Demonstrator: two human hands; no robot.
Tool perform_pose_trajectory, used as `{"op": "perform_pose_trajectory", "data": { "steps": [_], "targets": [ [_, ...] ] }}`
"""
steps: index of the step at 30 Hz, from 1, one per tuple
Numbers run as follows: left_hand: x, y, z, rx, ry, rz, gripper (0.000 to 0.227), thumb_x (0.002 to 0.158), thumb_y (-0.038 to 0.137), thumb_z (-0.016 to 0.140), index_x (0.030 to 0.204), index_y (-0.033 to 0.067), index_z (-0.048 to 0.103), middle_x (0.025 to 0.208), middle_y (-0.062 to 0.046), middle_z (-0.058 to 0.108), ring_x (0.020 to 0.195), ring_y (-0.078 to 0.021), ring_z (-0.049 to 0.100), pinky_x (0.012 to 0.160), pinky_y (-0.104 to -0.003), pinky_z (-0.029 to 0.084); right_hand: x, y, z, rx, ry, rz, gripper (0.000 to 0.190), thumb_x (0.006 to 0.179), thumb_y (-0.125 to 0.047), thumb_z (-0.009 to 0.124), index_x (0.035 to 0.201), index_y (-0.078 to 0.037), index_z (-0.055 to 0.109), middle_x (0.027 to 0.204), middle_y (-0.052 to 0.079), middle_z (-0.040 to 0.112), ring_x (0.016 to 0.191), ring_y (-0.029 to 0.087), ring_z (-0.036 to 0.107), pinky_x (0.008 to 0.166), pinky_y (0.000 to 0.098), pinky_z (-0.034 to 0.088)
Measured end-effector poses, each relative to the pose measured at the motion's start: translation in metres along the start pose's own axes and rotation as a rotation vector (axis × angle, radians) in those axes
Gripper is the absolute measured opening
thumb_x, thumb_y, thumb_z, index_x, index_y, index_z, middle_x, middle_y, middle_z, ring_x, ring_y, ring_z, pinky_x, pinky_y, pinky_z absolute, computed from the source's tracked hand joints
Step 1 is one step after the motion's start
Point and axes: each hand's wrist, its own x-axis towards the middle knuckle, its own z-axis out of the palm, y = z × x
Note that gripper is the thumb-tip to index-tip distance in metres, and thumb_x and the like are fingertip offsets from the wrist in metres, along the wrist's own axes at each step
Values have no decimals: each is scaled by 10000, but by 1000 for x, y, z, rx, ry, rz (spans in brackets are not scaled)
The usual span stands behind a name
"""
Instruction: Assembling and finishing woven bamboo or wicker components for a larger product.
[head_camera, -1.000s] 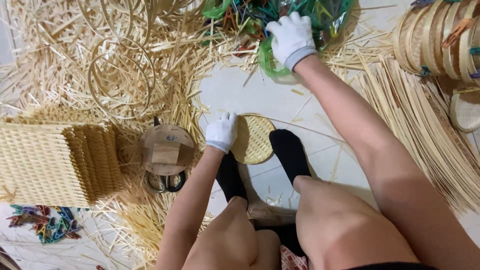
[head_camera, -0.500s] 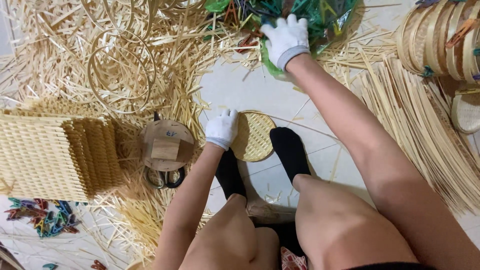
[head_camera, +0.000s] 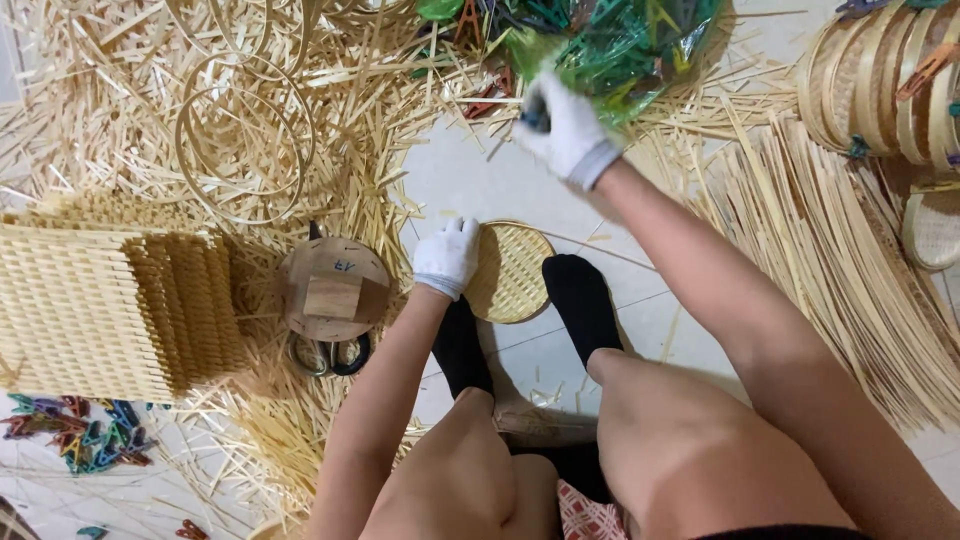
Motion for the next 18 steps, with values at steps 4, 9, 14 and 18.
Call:
{"op": "perform_pose_trajectory", "data": {
  "steps": [4,9,14,18],
  "targets": [
    [-2,0,-1,-3,0,3,123,934,192,565,1039,135,592,958,-139,676,754,-370,714,618,-511,564,-36,-18,12,91,-223,175,420,849,-153,757,1184,-136,504,827,75,634,710,225,656,629,364,574],
    [-2,-1,-2,-10,38,22,124,933,192,560,1037,137,599,951,-142,671,770,-364,712,615,-516,562,-63,0,38,59,-364,62,485,744,-244,869,1171,-131,668,853,61,686,766,194,676,736,348,558],
    [-1,2,-8,-7,13,21,128,919,190,580,1031,129,598,935,-140,672,763,-358,709,604,-501,565,-72,-30,42,-147,-310,-40,418,745,-308,863,1059,-103,680,917,92,691,849,281,680,791,416,533],
    [-2,-3,6,25,89,58,128,895,194,603,1009,136,595,916,-121,676,800,-344,716,634,-480,574,-77,-27,64,-440,-316,-248,341,787,-358,829,957,-115,662,944,92,692,947,328,665,882,485,476]
  ]
}}
